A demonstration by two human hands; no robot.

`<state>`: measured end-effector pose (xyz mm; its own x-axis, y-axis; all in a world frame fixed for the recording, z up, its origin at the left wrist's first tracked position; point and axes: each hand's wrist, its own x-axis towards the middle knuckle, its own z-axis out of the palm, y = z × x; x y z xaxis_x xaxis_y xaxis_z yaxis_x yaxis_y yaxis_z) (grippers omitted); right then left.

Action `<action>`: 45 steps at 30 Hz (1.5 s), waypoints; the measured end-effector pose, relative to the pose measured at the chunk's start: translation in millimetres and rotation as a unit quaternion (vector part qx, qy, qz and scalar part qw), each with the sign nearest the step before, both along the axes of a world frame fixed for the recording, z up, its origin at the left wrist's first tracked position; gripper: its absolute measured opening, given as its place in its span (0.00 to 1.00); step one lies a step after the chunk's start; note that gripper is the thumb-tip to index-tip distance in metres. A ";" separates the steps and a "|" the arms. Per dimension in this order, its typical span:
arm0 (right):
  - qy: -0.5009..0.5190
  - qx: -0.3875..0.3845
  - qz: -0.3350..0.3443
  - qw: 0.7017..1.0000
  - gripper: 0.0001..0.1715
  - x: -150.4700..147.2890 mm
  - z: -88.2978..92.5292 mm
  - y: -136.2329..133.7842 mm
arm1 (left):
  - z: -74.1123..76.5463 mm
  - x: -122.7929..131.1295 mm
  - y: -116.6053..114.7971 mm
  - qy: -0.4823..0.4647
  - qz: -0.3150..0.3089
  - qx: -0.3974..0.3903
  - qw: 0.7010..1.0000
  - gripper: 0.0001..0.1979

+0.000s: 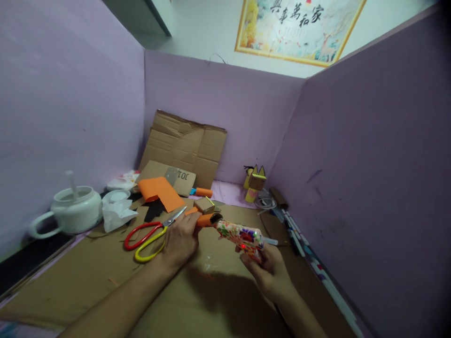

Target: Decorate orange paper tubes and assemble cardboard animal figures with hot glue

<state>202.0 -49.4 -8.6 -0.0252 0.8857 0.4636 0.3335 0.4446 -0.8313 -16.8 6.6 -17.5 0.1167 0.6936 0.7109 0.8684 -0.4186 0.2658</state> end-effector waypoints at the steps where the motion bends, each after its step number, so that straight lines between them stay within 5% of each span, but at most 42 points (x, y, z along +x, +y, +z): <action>1: 0.000 0.001 -0.001 1.000 0.14 0.1 -0.1 0.0 | -0.3 0.0 0.0 0.000 0.001 0.000 1.000 0.13; 26: -0.017 -0.003 0.024 1.000 0.13 0.8 -0.3 2.2 | -0.3 0.4 -2.4 0.011 -0.005 -0.009 1.000 0.15; 45: 0.021 0.053 0.019 0.998 0.11 4.1 16.0 2.7 | 6.3 -1.4 -2.5 -0.028 0.003 -0.120 0.992 0.14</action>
<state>206.2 -46.7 7.4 -0.0364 0.8301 0.5564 0.2798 0.5429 -0.7918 -18.2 4.1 -11.2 0.0782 0.8440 0.5307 0.8518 -0.3331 0.4043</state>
